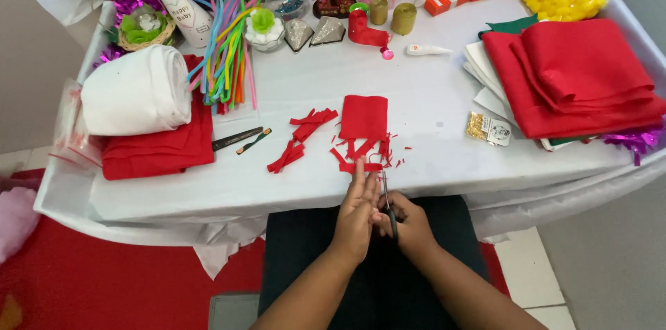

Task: Using scissors to cut a piece of red fabric into thin, fringe-like strips as part of a handicraft project.

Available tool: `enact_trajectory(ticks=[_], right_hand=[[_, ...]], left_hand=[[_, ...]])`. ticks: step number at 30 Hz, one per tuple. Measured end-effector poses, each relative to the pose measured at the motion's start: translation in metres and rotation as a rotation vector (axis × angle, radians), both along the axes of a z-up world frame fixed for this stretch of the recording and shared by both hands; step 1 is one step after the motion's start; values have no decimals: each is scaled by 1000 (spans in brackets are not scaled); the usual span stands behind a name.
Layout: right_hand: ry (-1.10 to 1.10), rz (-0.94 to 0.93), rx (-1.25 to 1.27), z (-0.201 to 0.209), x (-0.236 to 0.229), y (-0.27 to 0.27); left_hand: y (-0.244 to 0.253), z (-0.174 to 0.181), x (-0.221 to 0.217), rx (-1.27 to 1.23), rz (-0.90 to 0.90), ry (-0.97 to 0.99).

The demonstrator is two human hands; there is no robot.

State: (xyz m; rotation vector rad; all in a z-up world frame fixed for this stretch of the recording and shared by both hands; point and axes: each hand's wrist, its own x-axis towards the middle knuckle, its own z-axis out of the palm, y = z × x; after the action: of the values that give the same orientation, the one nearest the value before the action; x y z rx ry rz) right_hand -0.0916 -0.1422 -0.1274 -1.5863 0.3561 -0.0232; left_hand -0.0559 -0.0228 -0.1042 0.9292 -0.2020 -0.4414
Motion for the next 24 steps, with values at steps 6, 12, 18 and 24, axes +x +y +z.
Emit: enact_trajectory(ticks=[6, 12, 18, 24], right_hand=[[49, -22, -38, 2, 9, -8], [57, 27, -22, 44, 6, -3], [83, 14, -54, 40, 7, -3], [128, -9, -89, 39, 7, -1]], left_hand=[[-1, 3, 4, -35, -33, -90], [1, 11, 3, -15, -16, -195], [1, 8, 3, -25, -16, -233], [-2, 2, 3, -63, -9, -197]])
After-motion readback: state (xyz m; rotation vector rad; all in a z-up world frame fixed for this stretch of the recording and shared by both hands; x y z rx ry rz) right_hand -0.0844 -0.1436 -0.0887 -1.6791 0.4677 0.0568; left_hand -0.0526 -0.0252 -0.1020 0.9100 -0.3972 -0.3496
